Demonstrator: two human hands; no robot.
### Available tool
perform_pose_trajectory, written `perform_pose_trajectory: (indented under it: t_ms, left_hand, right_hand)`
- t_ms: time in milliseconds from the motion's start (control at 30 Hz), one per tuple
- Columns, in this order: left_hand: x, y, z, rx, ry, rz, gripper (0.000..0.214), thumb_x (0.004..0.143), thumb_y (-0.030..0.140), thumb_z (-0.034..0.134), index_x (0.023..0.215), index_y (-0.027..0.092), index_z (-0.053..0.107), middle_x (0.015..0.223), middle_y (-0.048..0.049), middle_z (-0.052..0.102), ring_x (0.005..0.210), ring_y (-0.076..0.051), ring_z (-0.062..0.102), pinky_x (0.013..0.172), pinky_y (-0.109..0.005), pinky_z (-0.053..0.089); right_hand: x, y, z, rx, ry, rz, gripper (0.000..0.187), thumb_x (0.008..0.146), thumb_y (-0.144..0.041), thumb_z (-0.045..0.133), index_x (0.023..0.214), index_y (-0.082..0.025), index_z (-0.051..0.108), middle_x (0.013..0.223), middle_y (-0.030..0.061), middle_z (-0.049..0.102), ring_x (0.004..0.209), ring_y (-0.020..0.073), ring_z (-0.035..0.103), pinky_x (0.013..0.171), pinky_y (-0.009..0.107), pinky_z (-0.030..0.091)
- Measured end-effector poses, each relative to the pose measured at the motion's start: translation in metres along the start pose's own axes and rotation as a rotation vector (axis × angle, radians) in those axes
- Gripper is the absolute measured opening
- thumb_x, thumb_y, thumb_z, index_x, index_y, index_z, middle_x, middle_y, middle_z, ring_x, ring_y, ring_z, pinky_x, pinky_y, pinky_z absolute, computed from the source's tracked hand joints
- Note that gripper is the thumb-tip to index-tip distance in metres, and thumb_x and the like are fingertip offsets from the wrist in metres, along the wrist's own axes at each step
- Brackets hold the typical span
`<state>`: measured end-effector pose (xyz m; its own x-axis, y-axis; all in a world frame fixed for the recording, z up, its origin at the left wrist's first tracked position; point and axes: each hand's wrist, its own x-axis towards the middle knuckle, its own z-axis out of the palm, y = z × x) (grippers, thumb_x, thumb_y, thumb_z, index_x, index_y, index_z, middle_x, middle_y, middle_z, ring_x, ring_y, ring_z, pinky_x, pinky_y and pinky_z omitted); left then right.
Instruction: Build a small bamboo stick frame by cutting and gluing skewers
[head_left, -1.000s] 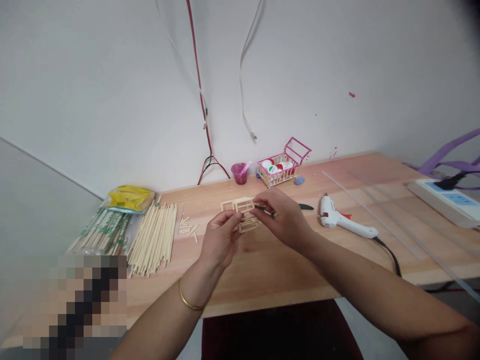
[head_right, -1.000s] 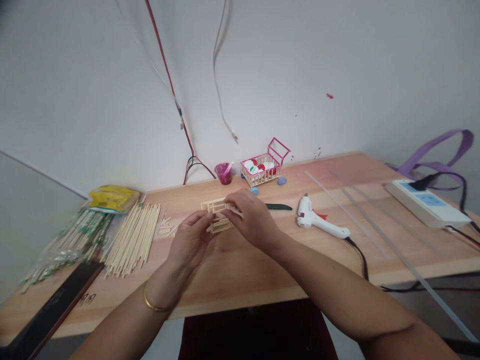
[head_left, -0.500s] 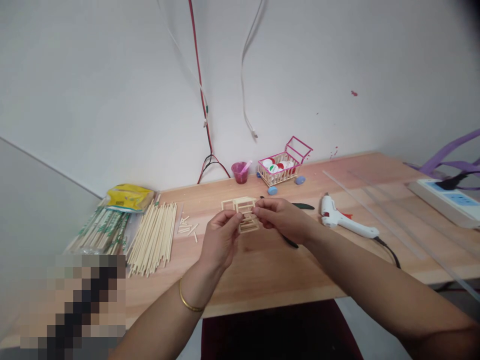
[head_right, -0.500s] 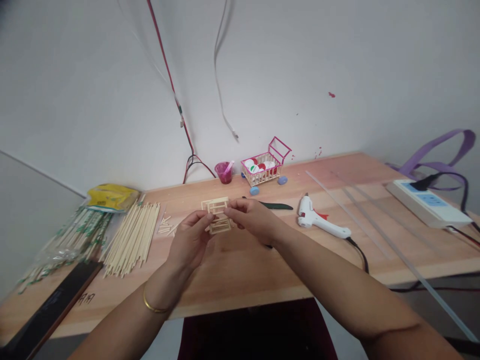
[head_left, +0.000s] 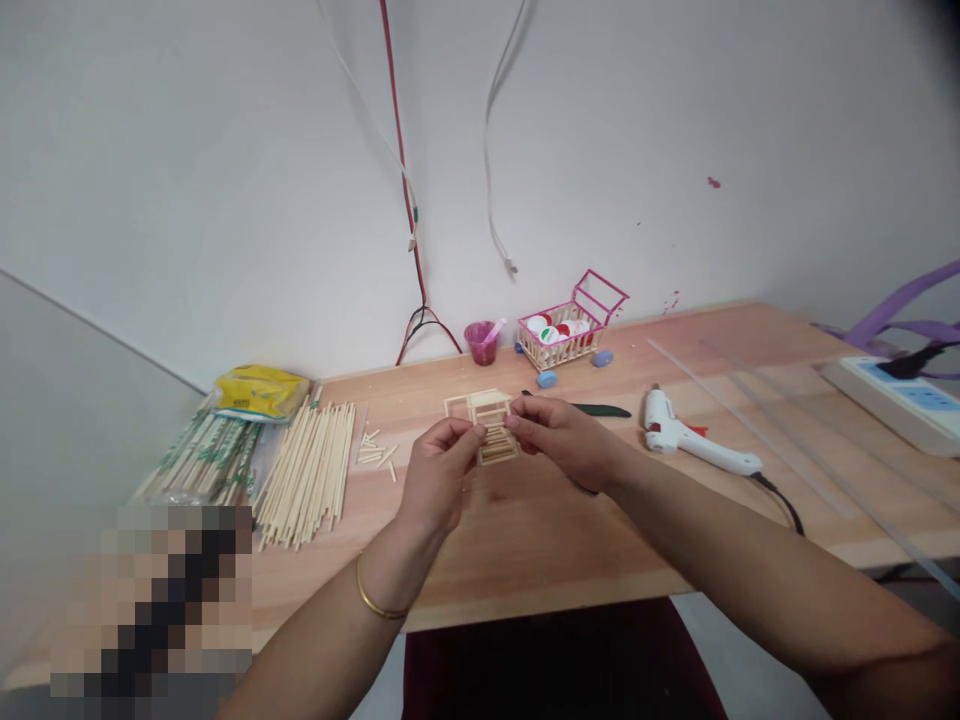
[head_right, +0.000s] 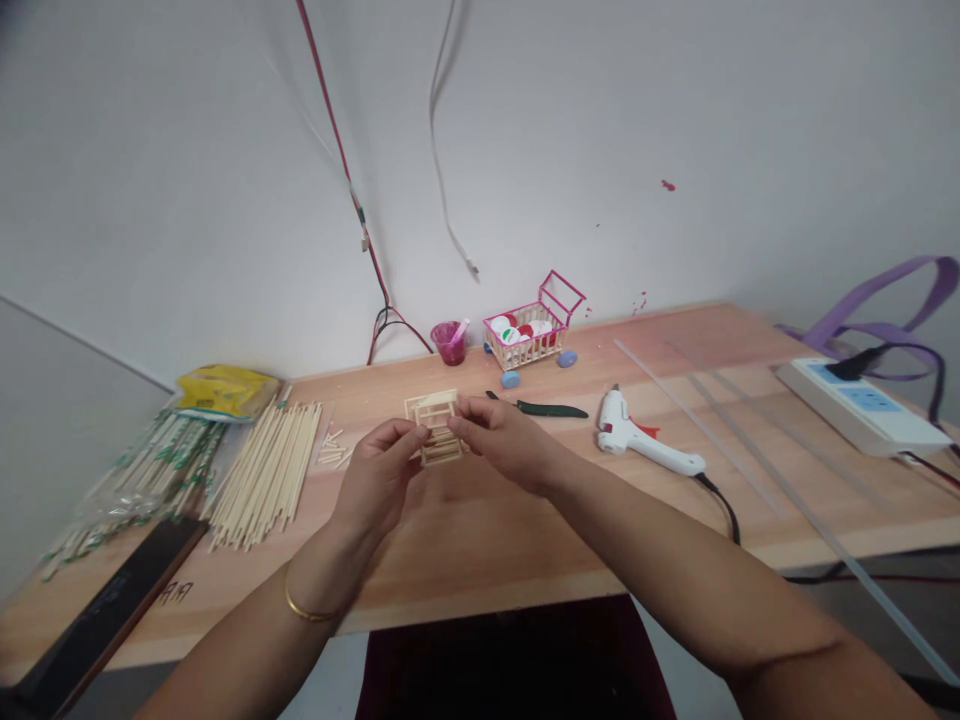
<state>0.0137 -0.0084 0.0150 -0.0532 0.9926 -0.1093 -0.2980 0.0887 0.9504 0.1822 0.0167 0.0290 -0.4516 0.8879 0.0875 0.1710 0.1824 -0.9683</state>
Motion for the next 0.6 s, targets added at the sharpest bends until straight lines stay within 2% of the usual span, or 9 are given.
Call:
perform_pose_trajectory:
  t_ms: [200, 433, 600]
  left_hand:
    - [-0.0001, 0.0037, -0.0014, 0.054, -0.002, 0.003, 0.022, 0.063, 0.031, 0.077, 0.063, 0.014, 0.062, 0.061, 0.0014, 0.058, 0.059, -0.009, 0.051, 0.056, -0.021, 0.039]
    - [0.0011, 0.0043, -0.004, 0.05, -0.013, 0.005, 0.024, 0.061, 0.034, 0.079, 0.067, 0.014, 0.067, 0.065, -0.0005, 0.063, 0.062, -0.01, 0.055, 0.062, -0.023, 0.045]
    - [0.0005, 0.0062, -0.005, -0.017, -0.073, -0.012, 0.031, 0.071, 0.045, 0.071, 0.072, 0.014, 0.069, 0.073, -0.0042, 0.067, 0.07, -0.014, 0.06, 0.07, -0.029, 0.05]
  right_hand:
    - [-0.0006, -0.0001, 0.0035, -0.015, 0.036, -0.015, 0.032, 0.089, -0.044, 0.05, 0.068, -0.019, 0.047, 0.063, -0.0044, 0.043, 0.06, 0.0111, 0.039, 0.059, 0.025, 0.033]
    - [0.0, 0.005, 0.0039, 0.007, 0.038, -0.006, 0.034, 0.088, -0.048, 0.05, 0.069, -0.02, 0.047, 0.064, -0.0041, 0.044, 0.06, 0.0116, 0.042, 0.06, 0.025, 0.034]
    - [-0.0006, 0.0045, 0.002, 0.01, 0.03, -0.004, 0.031, 0.088, -0.046, 0.049, 0.072, -0.02, 0.049, 0.064, -0.0035, 0.045, 0.06, 0.0122, 0.042, 0.059, 0.026, 0.035]
